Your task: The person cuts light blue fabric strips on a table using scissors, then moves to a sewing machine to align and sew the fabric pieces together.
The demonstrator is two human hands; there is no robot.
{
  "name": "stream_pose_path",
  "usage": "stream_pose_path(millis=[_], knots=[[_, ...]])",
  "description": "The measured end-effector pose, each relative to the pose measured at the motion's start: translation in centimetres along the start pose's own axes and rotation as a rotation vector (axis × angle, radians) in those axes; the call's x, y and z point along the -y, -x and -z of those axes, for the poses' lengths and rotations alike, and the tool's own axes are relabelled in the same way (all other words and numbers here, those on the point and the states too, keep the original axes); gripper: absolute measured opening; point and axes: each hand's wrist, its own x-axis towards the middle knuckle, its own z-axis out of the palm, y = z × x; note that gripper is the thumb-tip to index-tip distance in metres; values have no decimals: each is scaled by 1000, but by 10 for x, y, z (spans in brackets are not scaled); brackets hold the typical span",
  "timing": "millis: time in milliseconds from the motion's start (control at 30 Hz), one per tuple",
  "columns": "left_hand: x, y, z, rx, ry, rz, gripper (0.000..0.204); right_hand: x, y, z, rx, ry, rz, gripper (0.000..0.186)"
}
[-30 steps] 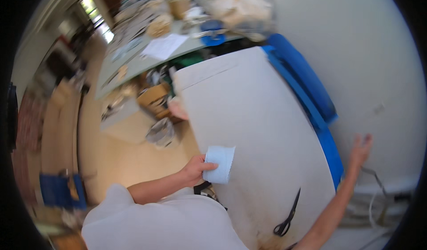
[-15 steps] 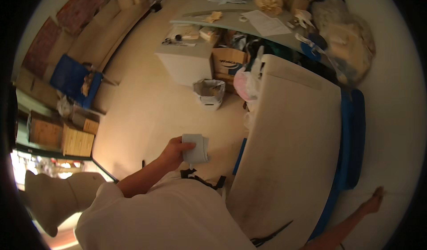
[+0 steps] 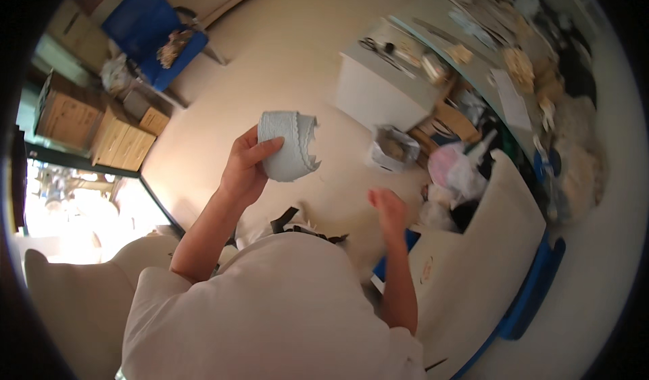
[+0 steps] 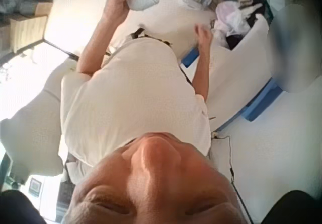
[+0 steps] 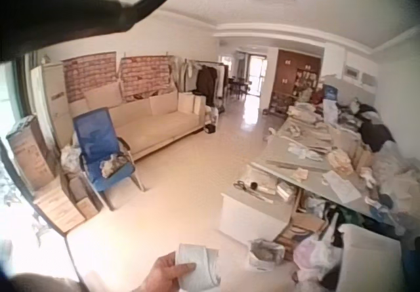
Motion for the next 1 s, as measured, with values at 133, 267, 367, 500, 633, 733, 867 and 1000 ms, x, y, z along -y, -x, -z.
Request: stream_pose_path(millis=[133,267,367,500,633,733,867,1000], knots=[[-68,-7,58,-139,-22,-185,39,114,-75,-211,615,-434,47,51],[-109,-6,130,-291,60,-313,46,172,-118,-354,1074,-712,-344,71],[-130,1,191,-466,84,-318,52,167,-142,-452,1159,-695,-633,78],[-167,1,287,-640,96,-312,61,149,-160,-583,1307,-649,-696,60],[-195,21,376,-868,77,-355,59,147,-158,-717,1377,-415,-860,49],[-225,59,420,-1001,294,-406,57,144,-135,-811,1560,-237,-985,45],[-234,109,472,-1313,393,-513,55,139,-70,-929,1793,94,-1064,43],[-233,155,527,-1459,683,-745,51,104,8,-1025,2001,277,-1189,42]])
